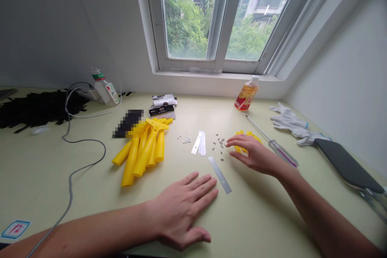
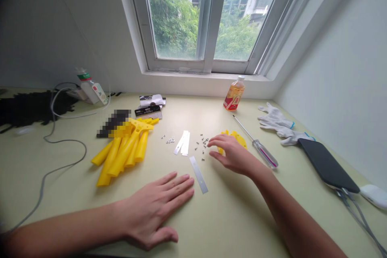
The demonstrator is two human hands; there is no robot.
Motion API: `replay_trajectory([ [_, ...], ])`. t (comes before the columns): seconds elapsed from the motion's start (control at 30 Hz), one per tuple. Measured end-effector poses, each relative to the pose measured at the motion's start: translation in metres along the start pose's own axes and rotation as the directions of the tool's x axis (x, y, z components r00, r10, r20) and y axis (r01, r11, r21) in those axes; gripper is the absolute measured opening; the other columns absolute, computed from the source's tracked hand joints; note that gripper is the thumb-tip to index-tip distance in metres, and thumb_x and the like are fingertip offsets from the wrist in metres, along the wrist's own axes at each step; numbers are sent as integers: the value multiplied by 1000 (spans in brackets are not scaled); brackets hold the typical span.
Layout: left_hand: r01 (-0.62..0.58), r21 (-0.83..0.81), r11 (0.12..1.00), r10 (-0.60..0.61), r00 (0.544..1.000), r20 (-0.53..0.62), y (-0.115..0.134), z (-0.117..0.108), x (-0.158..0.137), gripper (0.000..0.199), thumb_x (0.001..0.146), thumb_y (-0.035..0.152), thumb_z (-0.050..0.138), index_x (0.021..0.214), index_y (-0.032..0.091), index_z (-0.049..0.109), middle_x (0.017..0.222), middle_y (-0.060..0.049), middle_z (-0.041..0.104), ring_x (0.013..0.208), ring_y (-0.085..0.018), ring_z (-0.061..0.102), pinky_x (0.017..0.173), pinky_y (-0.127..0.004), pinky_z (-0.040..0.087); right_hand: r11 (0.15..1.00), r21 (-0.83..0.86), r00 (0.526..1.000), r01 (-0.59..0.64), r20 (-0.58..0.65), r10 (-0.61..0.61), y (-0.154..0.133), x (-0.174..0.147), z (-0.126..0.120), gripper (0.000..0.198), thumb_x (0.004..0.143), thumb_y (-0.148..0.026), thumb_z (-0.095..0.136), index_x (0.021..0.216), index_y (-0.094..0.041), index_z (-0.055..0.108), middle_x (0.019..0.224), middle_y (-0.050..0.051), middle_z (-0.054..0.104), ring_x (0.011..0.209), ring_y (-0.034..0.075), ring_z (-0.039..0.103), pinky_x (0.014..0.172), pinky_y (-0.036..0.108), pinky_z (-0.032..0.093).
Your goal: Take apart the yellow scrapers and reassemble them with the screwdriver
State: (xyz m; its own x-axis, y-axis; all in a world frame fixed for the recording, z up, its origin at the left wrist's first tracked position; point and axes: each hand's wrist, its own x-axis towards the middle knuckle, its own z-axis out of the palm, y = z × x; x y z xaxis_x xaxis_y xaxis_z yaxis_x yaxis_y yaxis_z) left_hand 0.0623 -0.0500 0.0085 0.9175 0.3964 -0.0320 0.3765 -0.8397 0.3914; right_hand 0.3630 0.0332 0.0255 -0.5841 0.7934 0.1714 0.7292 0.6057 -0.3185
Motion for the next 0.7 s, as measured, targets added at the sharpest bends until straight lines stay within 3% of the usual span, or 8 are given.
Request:
replay_trajectory([
  [0.13,137,63,989,-136,991,-15,10,6,-20,82,95,61,36,156,14,8,160,-14,11,149,-27,13,122,-45,14,989,66,978,129,156,-138,-35,-1,4,24,91,-34,58,111,-28,69,121,5,67,118,25,56,102,45,43],
  [0.27,274,179,945,-259,961,-102,17,17,-35,86,94,61,41,156,11,9,159,-16,13,147,-30,18,120,-44,23,987,47,956,154,246,-161,-61,-15,1,42,88,-37,62,128,-27,60,136,8,60,129,29,50,108,48,37],
  [0.47,144,410,901,-53,973,-226,26,31,-64,72,95,53,46,150,8,33,150,-14,40,140,-25,38,116,-33,33,980,40,942,193,273,-196,-79,-66,11,77,88,-47,60,154,-25,28,153,11,40,139,31,40,115,50,32],
  [0.6,133,513,848,63,936,-347,34,33,-87,39,99,23,49,135,14,55,136,-6,59,131,-18,50,113,-28,37,966,-59,957,252,165,-240,-84,-99,25,80,87,-45,62,155,-28,23,150,7,41,134,31,47,108,45,44],
  [0.7,132,523,842,103,913,-396,40,33,-97,35,98,10,43,126,14,63,124,-4,68,124,-17,57,110,-27,42,928,-201,949,314,89,-302,-82,-112,37,74,90,-32,59,155,-27,24,147,5,45,130,27,52,102,39,50],
])
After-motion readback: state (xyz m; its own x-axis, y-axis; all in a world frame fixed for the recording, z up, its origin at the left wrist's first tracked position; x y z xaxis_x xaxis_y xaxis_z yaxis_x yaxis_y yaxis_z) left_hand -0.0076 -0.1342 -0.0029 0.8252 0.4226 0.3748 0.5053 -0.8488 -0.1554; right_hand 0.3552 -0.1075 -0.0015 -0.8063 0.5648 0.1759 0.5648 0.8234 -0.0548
